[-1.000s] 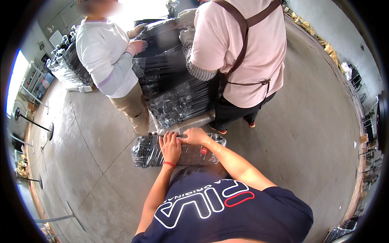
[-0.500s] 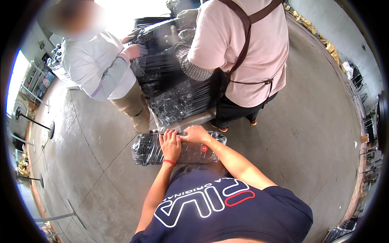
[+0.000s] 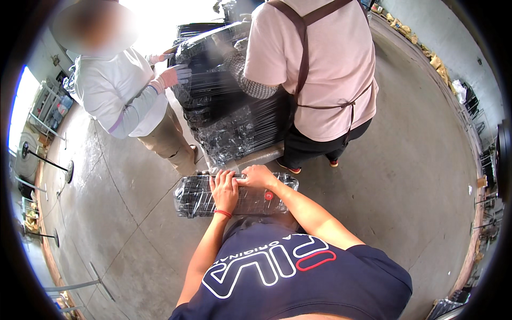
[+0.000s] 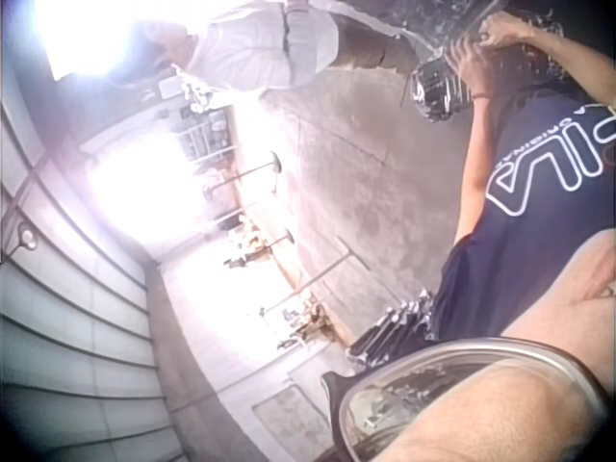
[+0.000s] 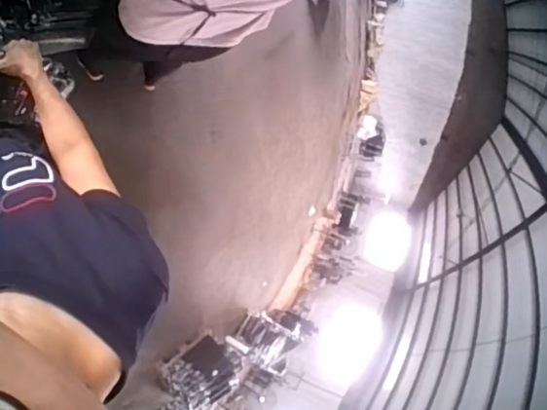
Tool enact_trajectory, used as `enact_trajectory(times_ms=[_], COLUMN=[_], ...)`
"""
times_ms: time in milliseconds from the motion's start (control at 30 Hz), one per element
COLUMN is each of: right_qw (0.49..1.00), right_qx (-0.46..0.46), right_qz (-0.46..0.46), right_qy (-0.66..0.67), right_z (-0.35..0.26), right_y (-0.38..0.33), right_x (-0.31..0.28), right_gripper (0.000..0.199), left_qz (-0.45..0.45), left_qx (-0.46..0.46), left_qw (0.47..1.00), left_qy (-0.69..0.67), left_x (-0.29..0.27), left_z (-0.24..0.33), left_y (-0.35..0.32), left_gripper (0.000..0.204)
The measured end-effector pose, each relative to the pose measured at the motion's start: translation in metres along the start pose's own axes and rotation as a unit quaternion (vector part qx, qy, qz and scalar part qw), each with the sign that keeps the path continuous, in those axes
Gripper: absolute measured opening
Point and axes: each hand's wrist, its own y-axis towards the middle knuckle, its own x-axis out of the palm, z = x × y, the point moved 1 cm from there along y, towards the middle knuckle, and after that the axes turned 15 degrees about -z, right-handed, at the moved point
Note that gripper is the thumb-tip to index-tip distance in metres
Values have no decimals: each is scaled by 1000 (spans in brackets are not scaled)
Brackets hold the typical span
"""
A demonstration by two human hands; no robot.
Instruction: The person repeatedly picks up plastic-wrapped black chairs from a large pile on the floor and stacks them onto a growing vertical column. The person handles the chairs one at a time, lifting them and placing them carefully on top of the stack while other workers move around in the background.
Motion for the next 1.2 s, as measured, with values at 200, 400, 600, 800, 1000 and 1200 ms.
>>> enact_trajectory(times_ms=[200,400,600,800,1000,1200], right_qw=[1000,1000,1000,998,999,999], right_qx=[-10,-8,1,33,16,29], right_qz=[17,-7,-1,-44,-7,-24], right_qy=[5,12,23,26,27,25], right_z=[-1,-2,-3,-4,-1,-4], right_y=[-1,-2,-2,-1,-1,-2], right_x=[1,-4,-2,-6,-4,-8], right_gripper=[59,60,61,74,67,70], left_qz=[0,1,-1,-2,0,-4], left_qx=[-1,1,-1,-2,-2,-2], left_qw=[1000,1000,1000,1000,1000,1000], left_qy=[3,8,12,8,5,4], left_x=[-2,-2,-1,-4,-4,-4], left_z=[0,1,0,1,2,3], left_y=[-1,0,-1,-1,1,2], left_gripper=[22,22,23,23,23,23])
